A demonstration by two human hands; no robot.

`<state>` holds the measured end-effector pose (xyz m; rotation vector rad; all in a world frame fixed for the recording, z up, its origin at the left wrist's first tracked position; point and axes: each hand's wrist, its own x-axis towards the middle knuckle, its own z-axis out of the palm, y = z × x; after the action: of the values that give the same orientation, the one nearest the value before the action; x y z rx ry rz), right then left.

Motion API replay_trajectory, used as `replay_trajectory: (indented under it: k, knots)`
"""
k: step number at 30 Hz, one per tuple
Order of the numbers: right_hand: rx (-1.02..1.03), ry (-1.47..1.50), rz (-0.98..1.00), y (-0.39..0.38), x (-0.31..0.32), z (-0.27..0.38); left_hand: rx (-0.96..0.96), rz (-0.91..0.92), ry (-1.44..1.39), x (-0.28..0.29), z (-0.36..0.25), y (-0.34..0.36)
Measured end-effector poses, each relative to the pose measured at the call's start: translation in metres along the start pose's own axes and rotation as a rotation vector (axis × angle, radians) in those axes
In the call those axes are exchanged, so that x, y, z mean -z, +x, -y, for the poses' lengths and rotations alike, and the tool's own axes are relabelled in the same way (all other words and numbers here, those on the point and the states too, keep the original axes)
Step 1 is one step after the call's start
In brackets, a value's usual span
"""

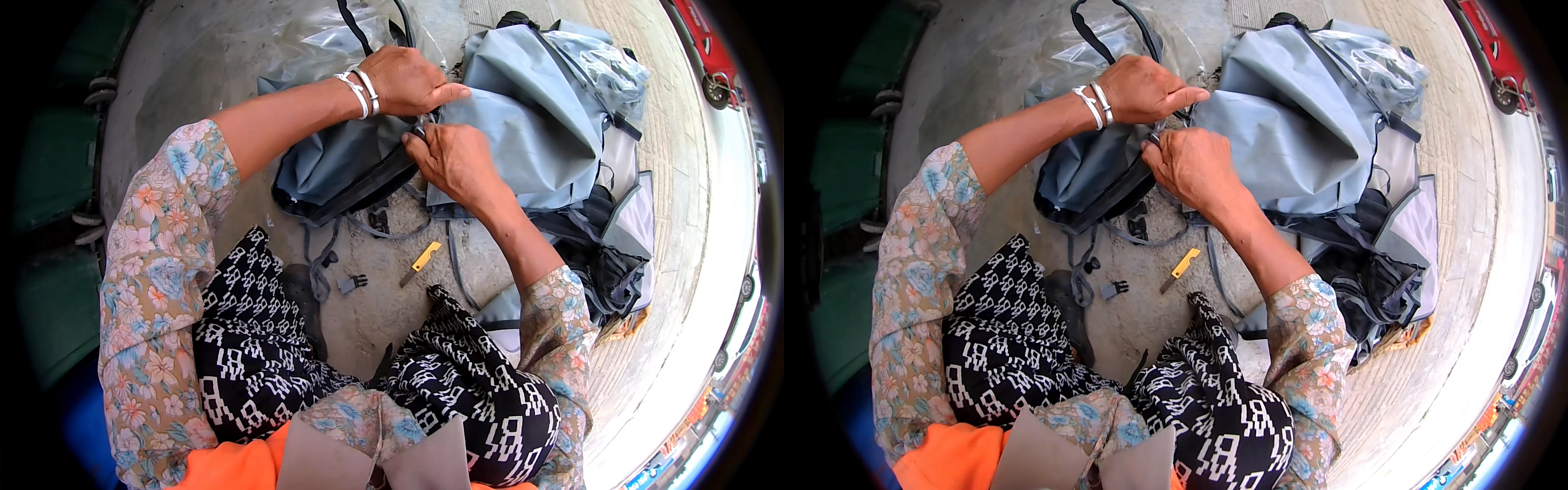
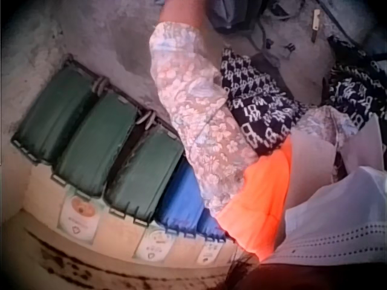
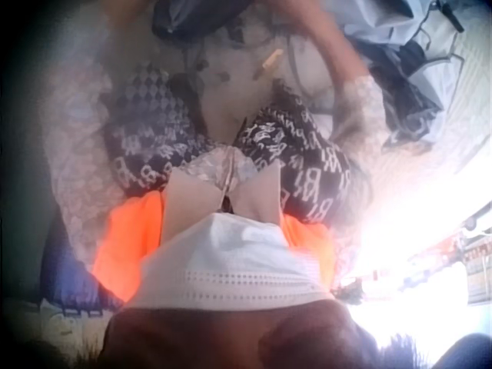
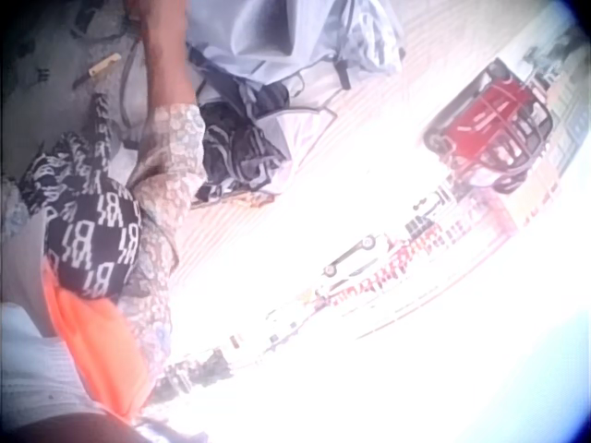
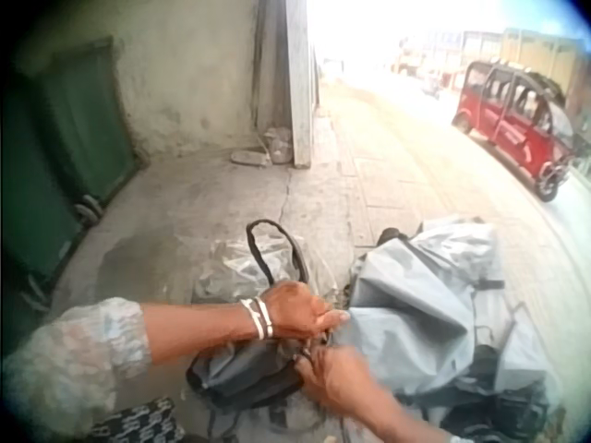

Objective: The person sits on the ground and uses a yellow utility knife to cut a zipper off a gray fabric bag. They then remove the clear plastic window from the bag and separate the zipper from the fabric, handling the components with their hands.

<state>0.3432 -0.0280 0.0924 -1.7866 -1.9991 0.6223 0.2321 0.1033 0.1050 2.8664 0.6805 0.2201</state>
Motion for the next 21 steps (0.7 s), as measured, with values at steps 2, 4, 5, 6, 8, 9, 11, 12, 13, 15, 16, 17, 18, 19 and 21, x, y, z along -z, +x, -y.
replay_trajectory:
  k: [2, 4, 5, 6, 8, 9, 11, 12, 13, 15, 16, 17, 18, 19, 21]
  knots:
    - [0.003, 0.059, -0.103, 0.002, 0.010, 0.003, -0.002, 0.010, 0.052, 0.011, 0.009, 0.012]
    - [-0.004, 0.121, -0.155, 0.000, 0.028, 0.009, -0.052, -0.052, 0.109, 0.024, 0.015, 0.029]
    - [-0.008, 0.145, -0.160, -0.002, 0.041, 0.014, -0.095, -0.150, 0.093, 0.025, 0.020, 0.032]
    - [-0.014, 0.167, -0.166, -0.005, 0.052, 0.018, -0.173, -0.230, 0.138, 0.026, 0.026, 0.035]
    - [0.049, 0.187, -0.121, -0.017, 0.061, 0.022, -0.325, -0.385, 0.221, 0.024, 0.038, 0.039]
    - [0.097, 0.213, -0.101, -0.026, 0.066, 0.028, -0.265, -0.402, 0.326, 0.025, 0.056, 0.043]
    - [0.203, 0.264, -0.061, -0.057, 0.077, 0.040, -0.046, -0.603, 0.072, 0.052, 0.152, 0.031]
    - [0.221, 0.274, -0.044, -0.079, 0.083, 0.038, 0.168, -0.345, 0.664, 0.061, 0.203, 0.008]
    - [0.113, 0.211, -0.042, -0.099, 0.096, 0.017, 0.296, -0.286, 0.511, 0.075, 0.202, -0.005]
    - [-0.144, 0.164, -0.123, -0.161, 0.123, -0.029, 0.667, -0.501, 0.160, 0.094, 0.250, -0.053]
    - [-0.163, 0.087, -0.157, -0.208, 0.131, -0.053, 0.802, -0.653, 0.194, 0.118, 0.244, -0.071]
    - [-0.207, 0.069, -0.165, -0.242, 0.137, -0.065, 0.906, -0.633, 0.144, 0.137, 0.251, -0.092]
    - [-0.269, 0.045, -0.134, -0.266, 0.142, -0.069, 1.033, -0.577, 0.069, 0.126, 0.260, -0.110]
    - [-0.357, 0.001, -0.122, -0.275, 0.144, -0.073, 1.013, -0.590, 0.074, 0.107, 0.257, -0.109]
    - [-0.382, -0.027, -0.161, -0.262, 0.141, -0.105, 0.977, -0.700, 0.161, 0.119, 0.257, -0.117]
